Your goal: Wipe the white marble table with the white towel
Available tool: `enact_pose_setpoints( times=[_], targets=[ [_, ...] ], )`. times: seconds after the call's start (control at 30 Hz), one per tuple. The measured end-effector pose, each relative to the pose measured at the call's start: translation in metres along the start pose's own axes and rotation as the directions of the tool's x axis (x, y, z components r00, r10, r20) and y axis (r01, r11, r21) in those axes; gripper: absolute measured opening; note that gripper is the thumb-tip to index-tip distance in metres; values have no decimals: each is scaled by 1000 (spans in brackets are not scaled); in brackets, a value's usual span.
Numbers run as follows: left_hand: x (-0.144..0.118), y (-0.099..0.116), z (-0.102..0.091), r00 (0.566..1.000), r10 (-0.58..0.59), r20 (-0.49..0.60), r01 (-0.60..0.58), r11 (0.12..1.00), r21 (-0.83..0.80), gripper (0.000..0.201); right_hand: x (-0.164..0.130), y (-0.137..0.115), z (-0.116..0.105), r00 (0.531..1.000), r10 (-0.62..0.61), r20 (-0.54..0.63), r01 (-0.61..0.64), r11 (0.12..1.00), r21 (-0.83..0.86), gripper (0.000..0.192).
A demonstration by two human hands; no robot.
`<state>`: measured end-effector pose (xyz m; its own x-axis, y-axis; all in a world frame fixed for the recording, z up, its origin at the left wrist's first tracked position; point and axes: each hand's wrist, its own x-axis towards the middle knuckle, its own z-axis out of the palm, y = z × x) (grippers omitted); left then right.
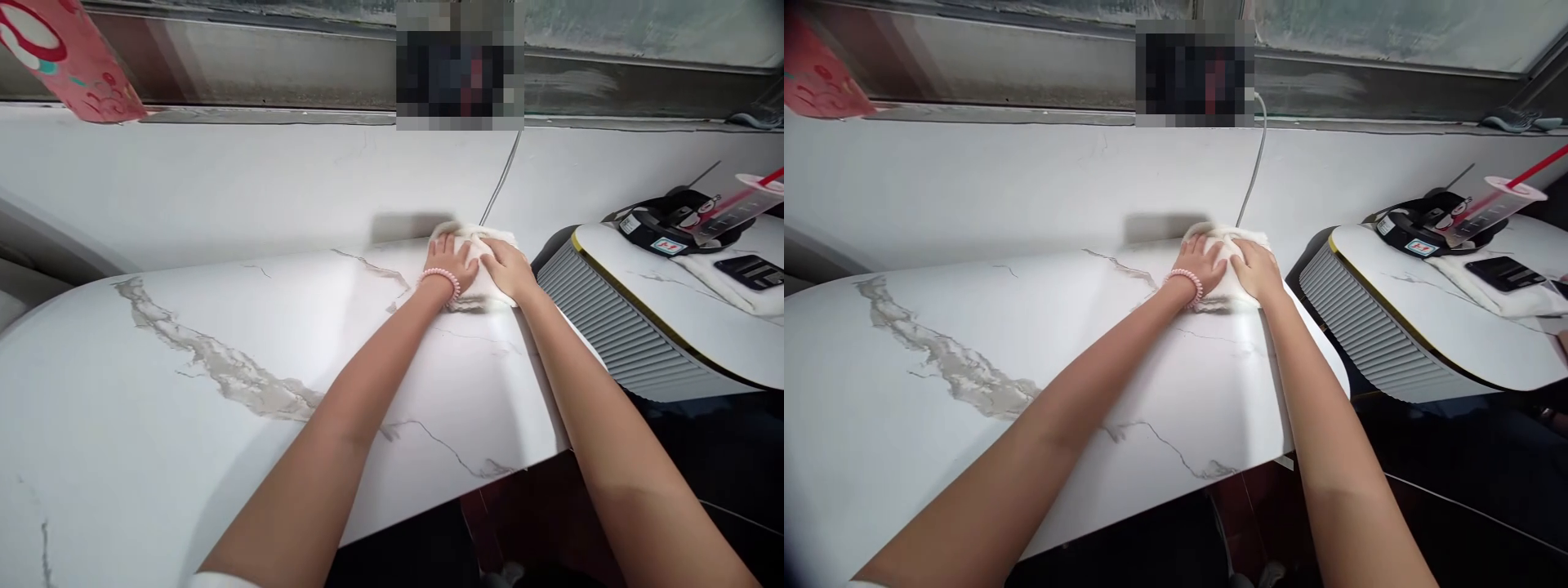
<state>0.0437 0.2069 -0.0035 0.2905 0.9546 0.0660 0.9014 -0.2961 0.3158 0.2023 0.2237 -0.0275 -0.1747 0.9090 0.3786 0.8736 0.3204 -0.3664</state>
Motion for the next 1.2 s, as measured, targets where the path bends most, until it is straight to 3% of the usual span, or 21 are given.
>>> enact_pose_setpoints(
  times=[0.13, 0.27, 0.43, 0.6, 0.73, 0.9, 1.07, 1.2],
  targets=[
    [10, 5, 1, 999, 39, 25, -38, 999, -32, 60, 3, 9, -2, 996, 85, -27, -86, 995, -45, 51],
    [13, -12, -4, 999, 40, 23, -39, 998, -40, 60, 16, -11, 9, 992, 120, -49, -125, 985, -119, 51],
    [6, -57, -15, 999, 38, -13, -38, 999, -11, 58, 31, -60, 34, 986, 149, -80, -161, 972, -170, 46],
    [-22, -111, -32, 999, 40, -21, -40, 998, 42, 56, 31, -122, 63, 988, 135, -79, -147, 974, -173, 40],
    [-66, -166, -53, 999, -45, -26, 47, 995, 87, 56, 24, -192, 89, 996, 78, -39, -83, 986, -144, 39],
    [-156, -256, -86, 965, -236, -118, 252, 955, 154, 56, 8, -308, 124, 990, -128, 51, 129, 992, -7, 41],
    [-257, -330, -119, 842, -506, -186, 532, 834, 144, 57, -12, -420, 161, 928, -355, 116, 337, 930, 147, 40],
    [-311, -366, -139, 750, -624, -220, 655, 748, 113, 61, -19, -482, 183, 873, -464, 147, 427, 875, 226, 39]
  ],
)
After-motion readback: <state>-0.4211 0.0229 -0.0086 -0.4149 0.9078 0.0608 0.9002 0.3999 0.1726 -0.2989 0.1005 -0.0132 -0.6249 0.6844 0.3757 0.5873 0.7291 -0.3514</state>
